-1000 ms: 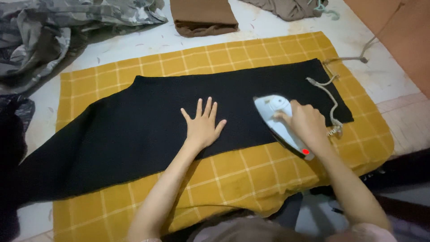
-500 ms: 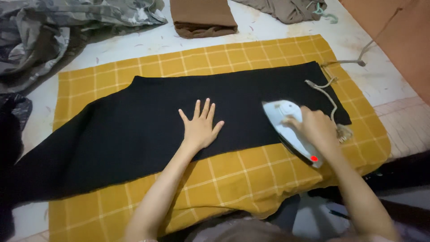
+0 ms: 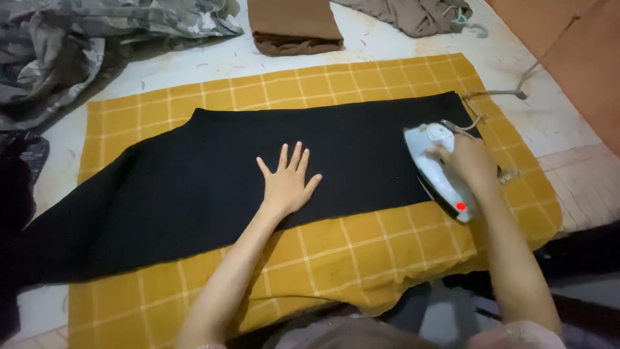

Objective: Ironing a pair of black pants on a flat surface.

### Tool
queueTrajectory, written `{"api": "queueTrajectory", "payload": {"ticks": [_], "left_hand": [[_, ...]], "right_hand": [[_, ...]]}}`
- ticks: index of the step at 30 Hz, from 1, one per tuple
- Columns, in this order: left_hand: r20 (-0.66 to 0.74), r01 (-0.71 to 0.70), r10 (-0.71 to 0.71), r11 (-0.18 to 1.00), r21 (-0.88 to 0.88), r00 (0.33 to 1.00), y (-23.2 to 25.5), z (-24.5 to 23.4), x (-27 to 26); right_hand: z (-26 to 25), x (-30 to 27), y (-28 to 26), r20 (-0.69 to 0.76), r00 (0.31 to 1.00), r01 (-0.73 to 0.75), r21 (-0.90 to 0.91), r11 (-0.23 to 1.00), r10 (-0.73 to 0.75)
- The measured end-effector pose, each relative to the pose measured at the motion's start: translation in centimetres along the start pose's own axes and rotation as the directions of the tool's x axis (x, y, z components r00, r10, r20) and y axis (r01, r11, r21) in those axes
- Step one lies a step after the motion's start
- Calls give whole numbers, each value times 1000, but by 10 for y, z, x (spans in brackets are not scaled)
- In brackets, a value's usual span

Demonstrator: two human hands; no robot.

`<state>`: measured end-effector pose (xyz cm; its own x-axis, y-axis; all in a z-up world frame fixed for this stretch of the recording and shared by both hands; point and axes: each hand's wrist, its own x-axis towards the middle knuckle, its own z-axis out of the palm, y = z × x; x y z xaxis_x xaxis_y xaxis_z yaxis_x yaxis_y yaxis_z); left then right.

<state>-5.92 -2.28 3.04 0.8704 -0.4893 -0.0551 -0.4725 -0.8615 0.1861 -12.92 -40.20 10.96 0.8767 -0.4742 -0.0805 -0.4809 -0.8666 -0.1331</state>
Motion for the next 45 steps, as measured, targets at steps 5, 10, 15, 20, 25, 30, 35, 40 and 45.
{"api": "queueTrajectory", "payload": {"ticks": [5, 10, 15, 20, 25, 30, 35, 40, 45], "left_hand": [[10, -4, 4, 999, 32, 1000, 0, 0, -1], [13, -2, 2, 1000, 19, 1000, 3, -7, -4], [40, -8, 9, 1000, -3, 999, -7, 0, 2], [-34, -58, 52, 974, -218, 998, -28, 4, 0], [-138, 13, -24, 997, -81, 990, -43, -3, -18], [-189, 91, -92, 996, -13, 978, -63, 12, -22], [-268, 78, -91, 995, -57, 959, -62, 15, -23], [-274, 83, -94, 995, -54, 957, -65, 21, -23], [-287, 94, -97, 995, -25, 953, -67, 21, -24]], "right_hand": [[24, -16, 53, 15, 997, -77, -28, 997, 77], [23, 5, 75, -111, 991, -76, 18, 997, 78], [15, 31, 61, -124, 992, 33, 16, 999, -31], [-36, -46, -40, -315, 895, 314, -58, 948, -315], [-15, -77, -107, 16, 930, 368, -53, 928, -368], [0, -97, -149, 25, 873, 488, -85, 869, -488], [11, -67, -192, 5, 881, 471, -88, 878, -472], [22, -50, -210, -28, 894, 446, -34, 895, -447], [12, -78, -180, -17, 881, 472, -39, 881, -472]]}}
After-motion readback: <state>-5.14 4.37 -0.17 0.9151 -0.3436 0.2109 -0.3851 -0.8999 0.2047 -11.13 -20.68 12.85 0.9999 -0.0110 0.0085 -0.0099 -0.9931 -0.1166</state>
